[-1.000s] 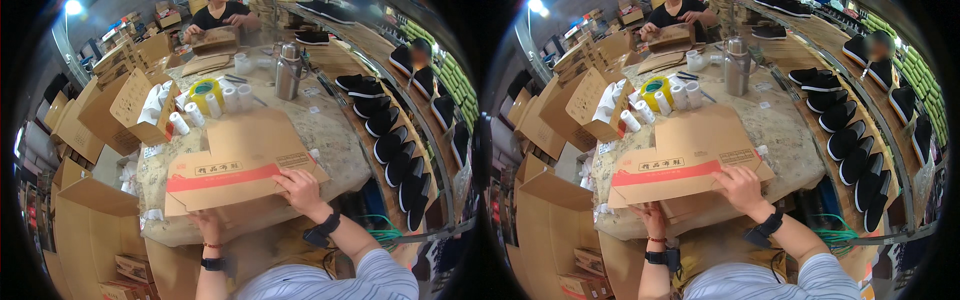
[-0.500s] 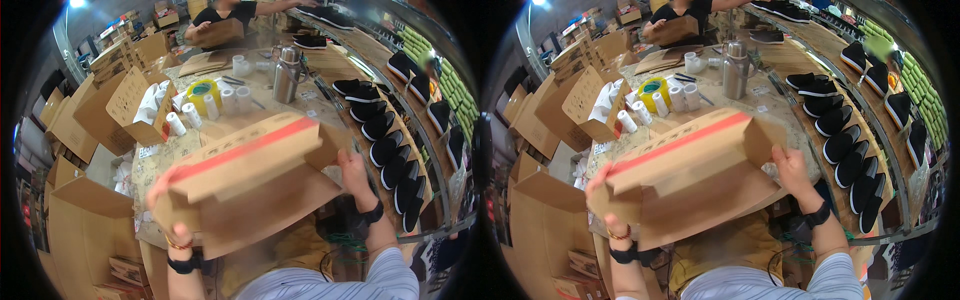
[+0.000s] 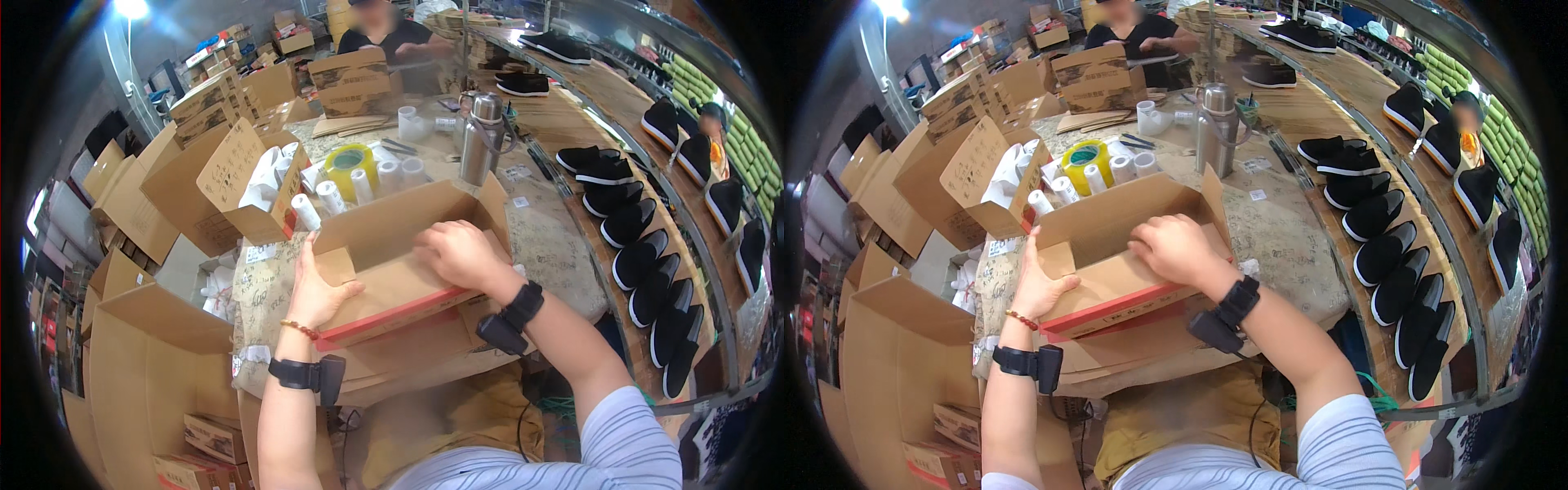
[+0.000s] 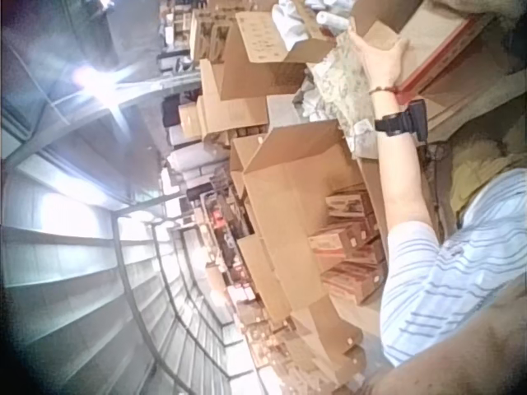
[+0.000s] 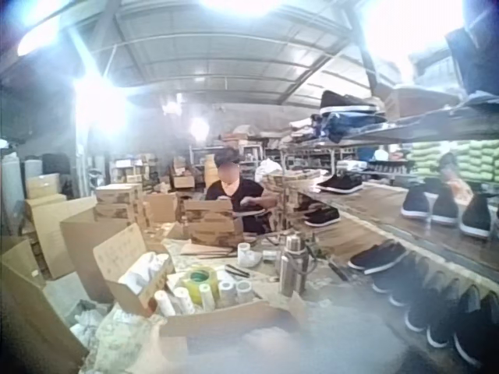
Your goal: The recorder is folding shoe boxes, placing pairs of shoes inside them, and then stacking the packed boxes into a larger shipping crate.
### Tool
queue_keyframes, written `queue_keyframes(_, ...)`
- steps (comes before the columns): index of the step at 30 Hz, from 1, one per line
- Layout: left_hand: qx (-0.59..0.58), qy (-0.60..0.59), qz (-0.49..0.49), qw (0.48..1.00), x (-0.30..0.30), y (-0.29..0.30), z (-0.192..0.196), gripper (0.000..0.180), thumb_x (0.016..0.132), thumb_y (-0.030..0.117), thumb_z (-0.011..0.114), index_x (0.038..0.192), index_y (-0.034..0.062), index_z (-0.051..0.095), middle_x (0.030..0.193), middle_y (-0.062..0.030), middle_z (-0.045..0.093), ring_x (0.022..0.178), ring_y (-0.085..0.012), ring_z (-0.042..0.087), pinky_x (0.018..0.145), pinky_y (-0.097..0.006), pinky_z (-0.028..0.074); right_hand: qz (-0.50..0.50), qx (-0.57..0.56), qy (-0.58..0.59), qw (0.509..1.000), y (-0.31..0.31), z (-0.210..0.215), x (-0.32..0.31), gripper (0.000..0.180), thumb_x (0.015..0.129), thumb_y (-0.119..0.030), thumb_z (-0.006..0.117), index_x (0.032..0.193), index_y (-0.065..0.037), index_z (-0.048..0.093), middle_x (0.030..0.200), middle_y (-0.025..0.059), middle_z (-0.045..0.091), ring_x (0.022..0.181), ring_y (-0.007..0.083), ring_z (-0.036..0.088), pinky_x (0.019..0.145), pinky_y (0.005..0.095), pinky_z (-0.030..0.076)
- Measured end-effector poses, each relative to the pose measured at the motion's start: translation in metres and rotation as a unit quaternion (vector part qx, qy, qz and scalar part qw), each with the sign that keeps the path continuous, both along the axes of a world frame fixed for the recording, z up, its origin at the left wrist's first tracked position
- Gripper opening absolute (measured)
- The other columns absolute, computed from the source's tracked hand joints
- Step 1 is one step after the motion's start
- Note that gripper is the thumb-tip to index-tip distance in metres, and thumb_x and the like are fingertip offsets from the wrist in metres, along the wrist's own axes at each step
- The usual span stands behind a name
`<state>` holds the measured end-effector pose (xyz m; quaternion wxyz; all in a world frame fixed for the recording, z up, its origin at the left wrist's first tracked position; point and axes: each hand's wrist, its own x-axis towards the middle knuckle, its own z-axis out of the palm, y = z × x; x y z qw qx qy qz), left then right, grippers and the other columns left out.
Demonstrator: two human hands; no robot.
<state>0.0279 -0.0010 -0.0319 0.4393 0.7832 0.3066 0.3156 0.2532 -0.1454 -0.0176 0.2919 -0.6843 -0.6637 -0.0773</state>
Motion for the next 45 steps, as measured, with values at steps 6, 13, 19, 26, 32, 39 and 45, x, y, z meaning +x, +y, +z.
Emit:
queue_keyframes(6,0.088,0.091,0.031,0.991,0.007,-0.010,0.006,0.109,0.063,0.024,0.084,0.145,0.0080,0.015,0.142,-0.0205,0.031,0.132,-0.0300,0.031,0.109,-0.041,0.030,-0.055,0.323,0.189,0.926,-0.030,0.006,0.076,0.021,0.085,-0.020,0.059,0.102,-0.008,0.062,0.102,0.0147,0.063,0.096,0.0280,0.060,0.084,0.0382,0.045)
queue_keyframes(13,0.018,-0.064,0.022,0.998,-0.015,-0.002,-0.026,0.086,0.062,0.000,0.080,0.138,0.0116,0.041,0.126,-0.0089,0.049,0.111,-0.0219,0.052,0.093,-0.032,0.044,0.047,-0.032,0.271,0.961,-0.038,-0.007,0.070,0.066,0.077,-0.020,0.071,0.136,-0.014,0.043,0.124,0.0142,0.052,0.115,0.0276,0.050,0.101,0.0335,0.037)
queue_keyframes(19,0.270,0.167,0.131,0.939,0.000,-0.067,0.025,0.058,0.058,0.009,0.083,0.111,0.0083,0.062,0.102,-0.0112,0.053,0.101,-0.0276,0.052,0.085,-0.037,0.046,-0.108,0.026,0.152,0.982,-0.058,-0.001,0.041,0.047,0.065,-0.024,0.079,0.103,-0.008,0.056,0.103,0.0097,0.053,0.094,0.0296,0.057,0.084,0.0379,0.048)
queue_keyframes(26,0.329,-0.217,0.032,0.919,-0.042,-0.084,0.021,0.017,0.090,0.013,0.053,0.088,-0.0001,0.064,0.093,-0.0125,0.061,0.086,-0.0283,0.058,0.085,-0.038,0.044,-0.019,0.287,0.246,0.926,-0.088,-0.009,0.036,0.034,0.078,-0.022,0.070,0.104,-0.003,0.057,0.120,0.0117,0.045,0.107,0.0288,0.054,0.094,0.0378,0.041)
queue_keyframes(32,0.269,-0.139,0.154,0.941,-0.072,-0.100,-0.110,0.031,0.097,0.016,0.037,0.099,-0.0030,0.062,0.107,-0.0157,0.059,0.102,-0.0297,0.055,0.095,-0.041,0.039,-0.142,0.149,0.331,0.921,-0.145,-0.132,0.048,0.029,0.089,-0.022,0.056,0.111,-0.003,0.057,0.130,0.0158,0.041,0.124,0.0305,0.042,0.103,0.0397,0.033)
queue_keyframes(39,-0.015,-0.220,0.393,0.893,-0.091,-0.049,-0.163,0.042,0.100,0.026,0.035,0.129,-0.0044,0.042,0.129,-0.0186,0.046,0.117,-0.0292,0.047,0.101,-0.039,0.039,-0.258,0.165,0.407,0.861,-0.124,-0.188,0.008,0.038,0.089,-0.020,0.055,0.123,-0.004,0.049,0.131,0.0197,0.043,0.122,0.0353,0.042,0.103,0.0428,0.033)
queue_keyframes(45,0.263,-0.095,0.398,0.874,-0.077,-0.042,-0.127,0.035,0.097,0.020,0.045,0.124,-0.0027,0.046,0.127,-0.0195,0.046,0.117,-0.0320,0.047,0.100,-0.043,0.038,-0.195,0.095,0.206,0.954,-0.181,-0.153,0.088,0.036,0.088,-0.020,0.058,0.120,-0.005,0.054,0.125,0.0200,0.049,0.120,0.0350,0.045,0.102,0.0418,0.036)
